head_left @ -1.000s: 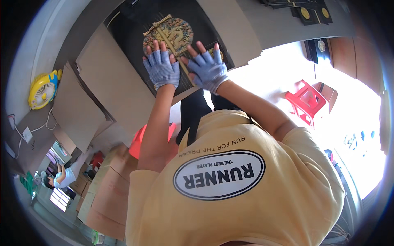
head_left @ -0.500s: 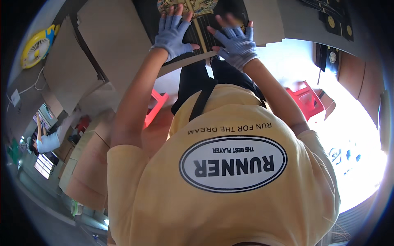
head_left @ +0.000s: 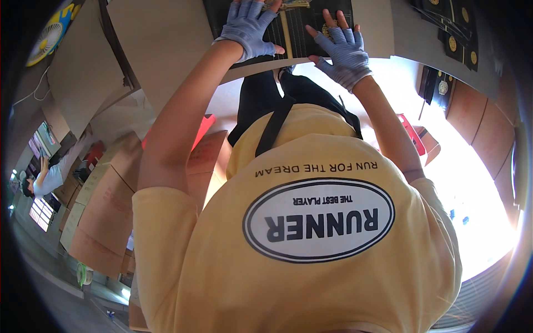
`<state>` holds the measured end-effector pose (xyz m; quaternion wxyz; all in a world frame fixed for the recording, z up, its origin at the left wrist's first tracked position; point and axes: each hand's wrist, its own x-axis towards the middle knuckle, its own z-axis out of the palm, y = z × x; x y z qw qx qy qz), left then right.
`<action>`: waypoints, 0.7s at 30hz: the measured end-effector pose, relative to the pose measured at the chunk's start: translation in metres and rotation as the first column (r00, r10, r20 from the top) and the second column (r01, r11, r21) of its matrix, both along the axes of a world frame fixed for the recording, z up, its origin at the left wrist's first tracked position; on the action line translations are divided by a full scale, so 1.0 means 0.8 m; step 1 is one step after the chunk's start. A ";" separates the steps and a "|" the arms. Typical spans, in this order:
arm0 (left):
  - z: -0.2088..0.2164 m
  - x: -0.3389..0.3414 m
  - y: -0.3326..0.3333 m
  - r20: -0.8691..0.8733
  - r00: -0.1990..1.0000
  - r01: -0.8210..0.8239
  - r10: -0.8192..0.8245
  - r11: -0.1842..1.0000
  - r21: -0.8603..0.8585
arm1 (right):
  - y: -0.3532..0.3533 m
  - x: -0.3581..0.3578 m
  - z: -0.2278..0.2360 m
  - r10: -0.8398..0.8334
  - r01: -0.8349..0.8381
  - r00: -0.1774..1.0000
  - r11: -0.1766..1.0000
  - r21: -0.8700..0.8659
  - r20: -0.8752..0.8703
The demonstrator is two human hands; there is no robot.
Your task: The person repeatedly picks up flat decorative panels with gold patterns and stacks them one by one on a table. The person wears gloves and handles each panel carefully, aligning them into a growing stack throughout the clip.
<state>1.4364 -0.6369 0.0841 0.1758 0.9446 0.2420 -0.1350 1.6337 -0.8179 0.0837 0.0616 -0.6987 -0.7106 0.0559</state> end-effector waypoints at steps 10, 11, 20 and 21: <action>-0.010 0.000 0.002 0.145 0.986 0.063 -0.078 0.992 0.105 | -0.001 -0.002 -0.001 -0.011 0.012 1.000 0.999 0.031 -0.016; -0.026 -0.007 0.003 0.271 0.956 0.065 -0.115 0.981 0.185 | 0.000 -0.003 0.001 -0.018 0.018 0.999 1.000 0.017 -0.037; -0.006 0.001 0.001 0.050 0.998 0.045 -0.049 0.996 0.079 | 0.062 0.008 0.027 0.009 0.029 0.984 0.978 -0.209 0.179; -0.008 -0.003 0.001 0.080 0.996 0.042 -0.046 0.998 0.049 | 0.089 0.011 0.037 0.092 0.027 0.951 0.926 -0.377 0.295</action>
